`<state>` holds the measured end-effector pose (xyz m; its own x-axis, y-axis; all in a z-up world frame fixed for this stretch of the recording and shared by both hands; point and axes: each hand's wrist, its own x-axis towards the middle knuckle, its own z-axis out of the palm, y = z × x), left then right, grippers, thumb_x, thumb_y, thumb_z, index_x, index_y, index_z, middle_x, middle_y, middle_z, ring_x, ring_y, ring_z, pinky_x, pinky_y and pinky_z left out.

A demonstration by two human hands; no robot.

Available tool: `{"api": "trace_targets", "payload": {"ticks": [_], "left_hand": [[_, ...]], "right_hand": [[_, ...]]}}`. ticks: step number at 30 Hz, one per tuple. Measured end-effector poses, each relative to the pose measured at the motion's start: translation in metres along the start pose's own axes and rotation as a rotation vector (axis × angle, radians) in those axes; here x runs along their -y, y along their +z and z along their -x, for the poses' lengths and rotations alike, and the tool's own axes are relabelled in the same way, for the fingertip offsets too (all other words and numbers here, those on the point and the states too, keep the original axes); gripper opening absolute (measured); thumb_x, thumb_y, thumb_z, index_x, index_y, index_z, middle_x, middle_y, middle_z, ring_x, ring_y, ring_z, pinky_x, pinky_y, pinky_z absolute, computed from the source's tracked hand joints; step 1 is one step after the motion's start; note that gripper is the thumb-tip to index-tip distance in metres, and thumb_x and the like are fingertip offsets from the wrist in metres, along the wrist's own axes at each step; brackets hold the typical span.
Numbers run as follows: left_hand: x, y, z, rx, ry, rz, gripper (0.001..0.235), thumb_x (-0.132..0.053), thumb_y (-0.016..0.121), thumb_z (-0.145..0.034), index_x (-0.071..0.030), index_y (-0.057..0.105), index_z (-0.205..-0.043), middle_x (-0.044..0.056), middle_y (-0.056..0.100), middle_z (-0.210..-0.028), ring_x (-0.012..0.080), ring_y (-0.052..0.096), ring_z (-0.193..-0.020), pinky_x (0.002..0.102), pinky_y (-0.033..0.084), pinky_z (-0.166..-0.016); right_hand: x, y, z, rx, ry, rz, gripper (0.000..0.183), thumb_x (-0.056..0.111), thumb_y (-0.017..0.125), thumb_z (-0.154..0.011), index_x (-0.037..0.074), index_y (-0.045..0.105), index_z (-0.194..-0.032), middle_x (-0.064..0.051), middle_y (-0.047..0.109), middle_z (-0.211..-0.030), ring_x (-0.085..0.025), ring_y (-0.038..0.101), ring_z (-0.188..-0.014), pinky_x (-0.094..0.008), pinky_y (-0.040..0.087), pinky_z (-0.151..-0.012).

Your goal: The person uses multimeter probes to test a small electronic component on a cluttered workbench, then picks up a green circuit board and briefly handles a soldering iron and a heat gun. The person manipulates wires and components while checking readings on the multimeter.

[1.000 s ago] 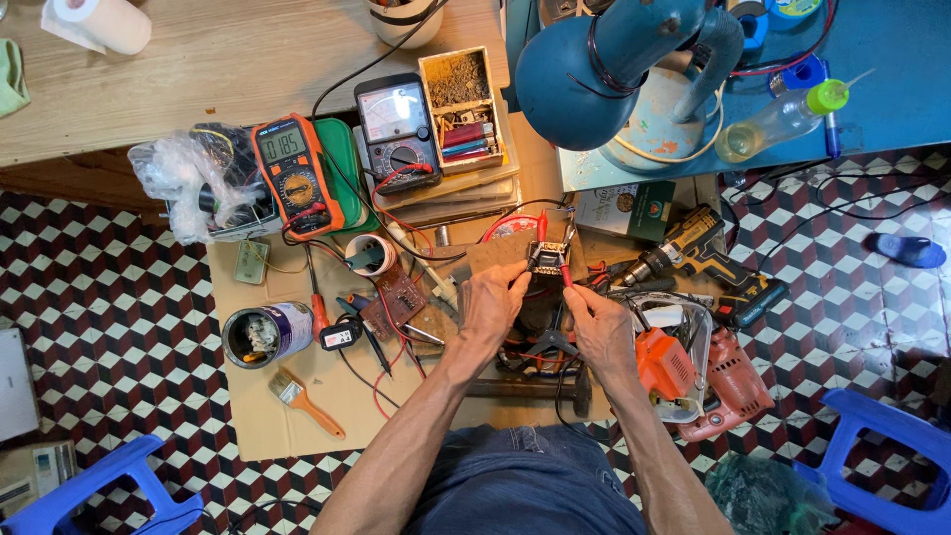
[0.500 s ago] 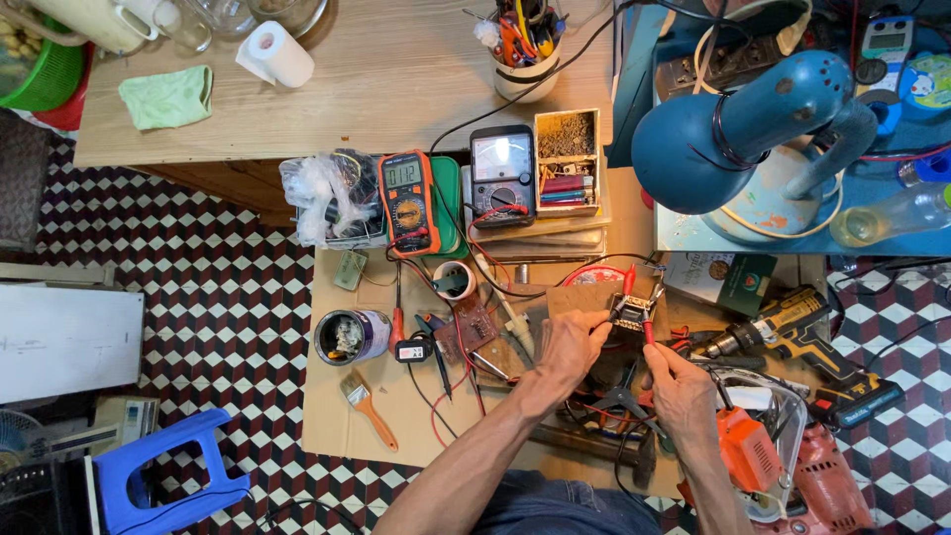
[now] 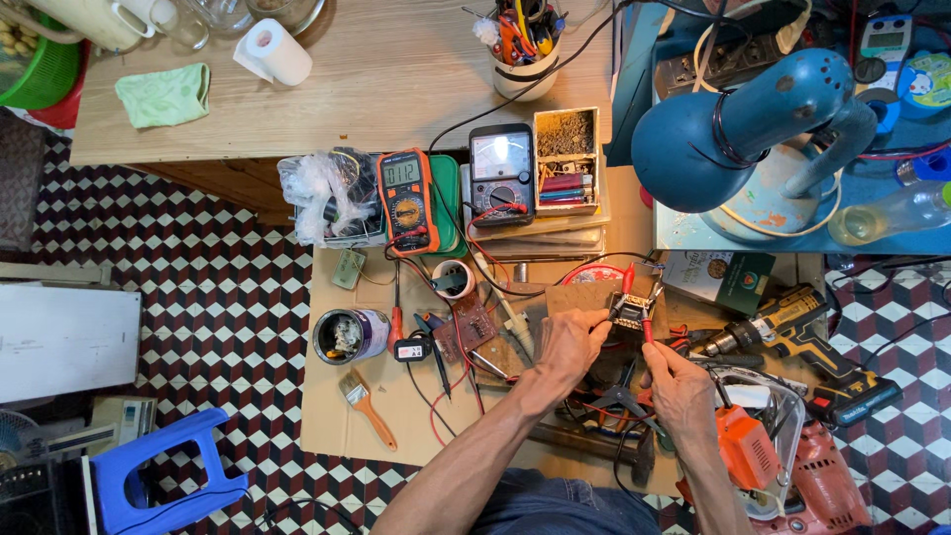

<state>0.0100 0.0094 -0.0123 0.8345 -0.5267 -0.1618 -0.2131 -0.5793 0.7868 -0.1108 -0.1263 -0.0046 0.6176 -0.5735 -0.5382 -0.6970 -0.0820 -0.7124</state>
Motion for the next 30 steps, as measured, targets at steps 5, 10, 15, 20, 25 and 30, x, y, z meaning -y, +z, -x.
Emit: {"api": "trace_targets", "payload": {"ticks": [5,10,15,20,25,30], "left_hand": [[-0.002,-0.002,0.001,-0.033,0.049,0.007,0.023,-0.018,0.071,-0.092,-0.007,0.078,-0.111,0.022,0.072,-0.084,0.0335,0.073,-0.07,0.041,0.058,-0.063],[-0.006,-0.006,0.0,0.085,-0.088,0.03,0.025,-0.021,0.067,-0.095,-0.01,0.076,-0.115,0.018,0.074,-0.079,0.0298,0.072,-0.064,0.041,0.057,-0.058],[-0.005,-0.005,0.0,0.059,-0.069,0.005,0.024,-0.021,0.069,-0.094,-0.01,0.077,-0.113,0.021,0.073,-0.083,0.0326,0.073,-0.069,0.042,0.057,-0.063],[0.003,0.006,-0.001,-0.13,0.051,0.032,0.024,-0.021,0.074,-0.088,-0.009,0.079,-0.108,0.021,0.074,-0.094,0.0376,0.074,-0.087,0.043,0.059,-0.073],[0.006,0.004,-0.001,0.001,-0.034,-0.043,0.024,-0.022,0.072,-0.09,-0.011,0.079,-0.111,0.021,0.073,-0.094,0.0393,0.073,-0.084,0.044,0.059,-0.073],[0.003,0.002,0.0,-0.052,0.021,-0.039,0.024,-0.022,0.073,-0.089,-0.01,0.079,-0.109,0.021,0.075,-0.097,0.0393,0.074,-0.085,0.044,0.059,-0.073]], "right_hand": [[-0.001,-0.001,0.001,0.005,-0.005,0.005,0.036,0.035,0.059,-0.101,0.011,0.077,-0.122,-0.005,0.063,-0.066,-0.012,0.054,-0.058,-0.03,0.044,-0.053],[0.002,-0.001,0.001,0.019,0.04,0.019,0.036,0.035,0.058,-0.101,0.013,0.075,-0.124,-0.005,0.063,-0.066,-0.013,0.052,-0.057,-0.032,0.042,-0.051],[0.011,-0.002,0.003,0.012,0.023,0.016,0.035,0.034,0.058,-0.102,0.012,0.076,-0.122,-0.005,0.063,-0.066,-0.012,0.052,-0.056,-0.031,0.042,-0.051],[0.008,-0.001,0.006,-0.044,-0.171,-0.003,0.033,0.032,0.06,-0.101,0.005,0.077,-0.11,-0.004,0.062,-0.061,-0.009,0.054,-0.056,-0.028,0.044,-0.052],[0.01,-0.003,0.007,-0.023,-0.116,-0.047,0.031,0.031,0.06,-0.1,0.007,0.078,-0.109,-0.003,0.062,-0.06,-0.008,0.054,-0.053,-0.028,0.043,-0.049],[0.019,-0.002,0.011,-0.011,-0.058,-0.114,0.031,0.03,0.06,-0.099,0.009,0.078,-0.111,-0.002,0.061,-0.061,-0.007,0.056,-0.05,-0.027,0.044,-0.046]]}}
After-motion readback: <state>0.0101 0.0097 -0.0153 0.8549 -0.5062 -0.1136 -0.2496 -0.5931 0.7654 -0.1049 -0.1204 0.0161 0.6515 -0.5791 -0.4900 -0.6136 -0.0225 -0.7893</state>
